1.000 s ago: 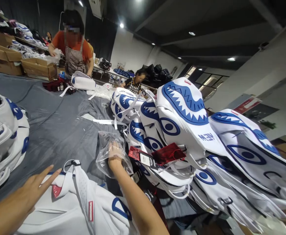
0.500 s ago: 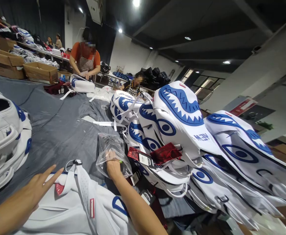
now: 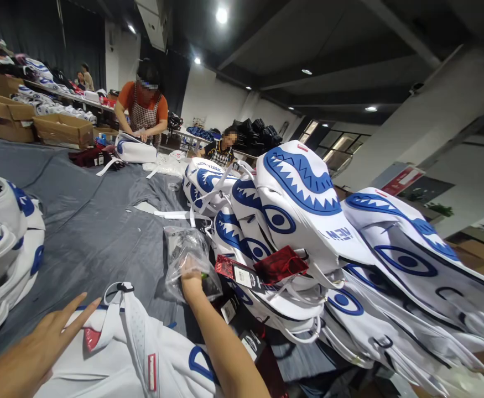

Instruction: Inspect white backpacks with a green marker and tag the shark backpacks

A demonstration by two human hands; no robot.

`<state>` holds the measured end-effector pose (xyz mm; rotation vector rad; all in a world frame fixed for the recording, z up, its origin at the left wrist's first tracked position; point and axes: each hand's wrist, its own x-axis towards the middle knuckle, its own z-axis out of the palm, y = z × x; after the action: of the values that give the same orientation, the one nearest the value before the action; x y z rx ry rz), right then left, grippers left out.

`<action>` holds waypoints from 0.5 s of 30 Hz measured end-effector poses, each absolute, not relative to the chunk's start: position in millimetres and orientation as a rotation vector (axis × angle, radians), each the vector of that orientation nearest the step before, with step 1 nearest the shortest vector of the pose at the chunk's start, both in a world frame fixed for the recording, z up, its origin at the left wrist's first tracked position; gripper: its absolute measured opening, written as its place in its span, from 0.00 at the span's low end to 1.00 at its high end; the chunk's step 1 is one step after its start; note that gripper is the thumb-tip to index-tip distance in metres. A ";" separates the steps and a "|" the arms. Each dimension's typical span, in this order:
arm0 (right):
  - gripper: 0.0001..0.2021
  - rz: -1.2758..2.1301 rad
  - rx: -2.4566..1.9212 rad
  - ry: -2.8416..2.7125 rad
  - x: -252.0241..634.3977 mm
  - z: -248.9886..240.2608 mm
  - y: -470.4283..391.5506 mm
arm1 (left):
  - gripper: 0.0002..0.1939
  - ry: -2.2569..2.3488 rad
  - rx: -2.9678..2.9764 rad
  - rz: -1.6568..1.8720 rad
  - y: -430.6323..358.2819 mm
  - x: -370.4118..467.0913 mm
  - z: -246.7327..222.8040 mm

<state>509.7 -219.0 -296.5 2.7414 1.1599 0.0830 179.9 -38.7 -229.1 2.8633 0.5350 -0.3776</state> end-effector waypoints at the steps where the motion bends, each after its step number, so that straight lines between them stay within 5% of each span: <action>1: 0.20 0.075 2.743 1.149 520.2 -293.1 -211.7 | 0.59 0.527 2.882 -0.382 -37.6 179.5 -227.9; 15: 0.17 -0.087 2.662 1.259 510.9 -276.4 -211.8 | 0.54 0.556 2.889 -0.332 -39.9 183.0 -227.0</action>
<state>510.9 -211.8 -276.4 2.6618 1.2590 -0.0867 183.0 -39.9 -227.0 2.8890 0.5560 -0.3319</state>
